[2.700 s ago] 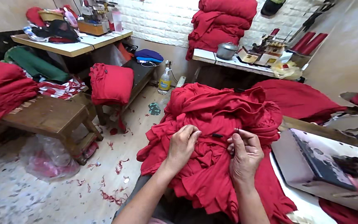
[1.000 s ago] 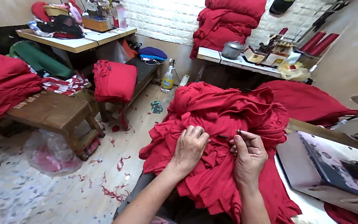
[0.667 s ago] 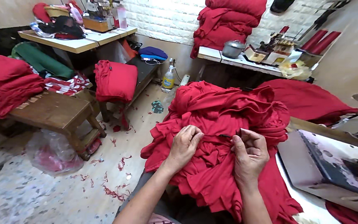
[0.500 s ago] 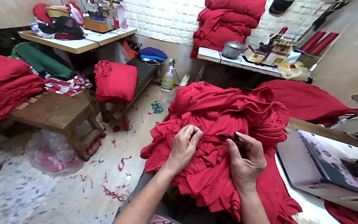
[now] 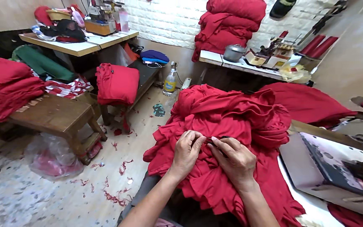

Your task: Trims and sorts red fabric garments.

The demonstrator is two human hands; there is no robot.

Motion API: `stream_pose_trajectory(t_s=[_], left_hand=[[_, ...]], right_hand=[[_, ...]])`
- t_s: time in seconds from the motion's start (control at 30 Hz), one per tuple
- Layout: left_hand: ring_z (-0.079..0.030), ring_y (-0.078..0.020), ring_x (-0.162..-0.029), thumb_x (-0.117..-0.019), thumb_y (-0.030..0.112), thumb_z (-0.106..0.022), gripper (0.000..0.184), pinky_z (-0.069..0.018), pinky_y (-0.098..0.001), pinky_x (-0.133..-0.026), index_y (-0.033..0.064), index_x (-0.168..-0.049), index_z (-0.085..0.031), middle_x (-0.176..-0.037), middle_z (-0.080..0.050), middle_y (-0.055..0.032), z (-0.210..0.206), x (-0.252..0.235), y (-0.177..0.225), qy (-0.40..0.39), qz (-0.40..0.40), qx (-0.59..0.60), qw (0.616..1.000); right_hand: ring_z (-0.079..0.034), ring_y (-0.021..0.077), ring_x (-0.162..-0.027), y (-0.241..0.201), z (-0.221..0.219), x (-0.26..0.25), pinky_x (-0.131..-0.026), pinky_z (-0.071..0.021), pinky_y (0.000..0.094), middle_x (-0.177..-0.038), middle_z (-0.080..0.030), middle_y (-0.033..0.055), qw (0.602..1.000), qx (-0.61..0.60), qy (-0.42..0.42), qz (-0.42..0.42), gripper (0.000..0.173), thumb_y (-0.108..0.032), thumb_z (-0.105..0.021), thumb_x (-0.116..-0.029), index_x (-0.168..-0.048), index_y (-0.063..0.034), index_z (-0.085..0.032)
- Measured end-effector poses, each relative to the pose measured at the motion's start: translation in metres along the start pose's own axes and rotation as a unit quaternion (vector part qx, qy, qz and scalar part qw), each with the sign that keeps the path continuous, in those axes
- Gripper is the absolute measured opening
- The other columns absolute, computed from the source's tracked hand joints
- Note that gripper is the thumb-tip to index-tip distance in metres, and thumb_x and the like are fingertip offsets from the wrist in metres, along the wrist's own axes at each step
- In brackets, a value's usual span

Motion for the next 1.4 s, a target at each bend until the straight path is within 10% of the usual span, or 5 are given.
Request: stream_pose_trajectory(t_s=[0.4, 0.63, 0.87, 1.07, 1.4], left_hand=[[-0.058, -0.0021, -0.074, -0.1016, 0.006, -0.051, 0.031, -0.0495, -0.0183, -0.074, -0.0048, -0.075, -0.062, -0.072, -0.059, -0.0022, 0.023, 0.008, -0.003, 0.174, -0.057, 0.074, 0.98], [-0.069, -0.0313, -0.092, -0.0938, 0.019, -0.068, 0.022, -0.0557, -0.0427, -0.086, -0.0031, -0.093, -0.071, -0.093, -0.071, -0.0167, 0.008, 0.0, -0.003, 0.019, -0.016, -0.236, 0.971], [-0.06, -0.0125, -0.091, -0.1031, 0.015, -0.053, 0.024, -0.0484, -0.0278, -0.085, -0.0054, -0.102, -0.065, -0.096, -0.064, -0.0117, 0.037, -0.003, -0.006, -0.081, 0.11, -0.026, 0.99], [-0.06, -0.0163, -0.103, -0.1011, 0.008, -0.053, 0.019, -0.0478, -0.0271, -0.093, -0.0074, -0.104, -0.065, -0.107, -0.063, -0.0169, 0.039, 0.005, 0.003, -0.112, 0.084, -0.008, 0.99], [-0.063, -0.0074, -0.089, -0.097, 0.01, -0.062, 0.017, -0.0519, -0.0208, -0.082, -0.0051, -0.101, -0.068, -0.097, -0.066, -0.0099, 0.039, 0.016, 0.002, -0.028, 0.095, 0.039, 0.994]], right_hand=[[-0.066, 0.0014, -0.089, 0.006, 0.011, -0.006, -0.082, -0.0523, 0.0128, -0.099, -0.072, 0.0098, 0.969, -0.205, 0.027, -0.139, 0.026, -0.016, -0.069, -0.0952, -0.111, 0.0048, -0.07], [-0.067, 0.0006, -0.083, -0.01, -0.013, -0.025, -0.073, -0.0573, 0.016, -0.099, -0.071, -0.0026, 0.889, -0.406, -0.017, -0.211, 0.018, -0.008, -0.064, -0.0964, -0.114, -0.0016, -0.066], [-0.063, -0.0001, -0.069, 0.001, -0.016, -0.019, -0.061, -0.0532, 0.0149, -0.09, -0.069, -0.0054, 0.849, -0.455, -0.008, -0.267, 0.017, -0.006, -0.061, -0.0977, -0.114, -0.0015, -0.062], [-0.065, 0.0017, -0.088, -0.004, -0.009, -0.015, -0.082, -0.0532, 0.0138, -0.099, -0.071, 0.0068, 0.95, -0.285, -0.021, -0.123, 0.023, -0.014, -0.07, -0.0941, -0.111, 0.0015, -0.072], [-0.072, 0.025, -0.081, -0.02, -0.007, -0.014, -0.066, -0.0556, 0.0354, -0.09, -0.075, 0.0128, 0.996, -0.063, -0.055, 0.034, 0.017, -0.018, -0.069, -0.0942, -0.102, -0.0082, -0.08]])
Point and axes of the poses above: each hand's wrist, its own x-axis away from the middle knuckle, its own z-axis out of the back of the hand, y = z × x, the point moved 3 cm from there along -x, towards the middle knuckle
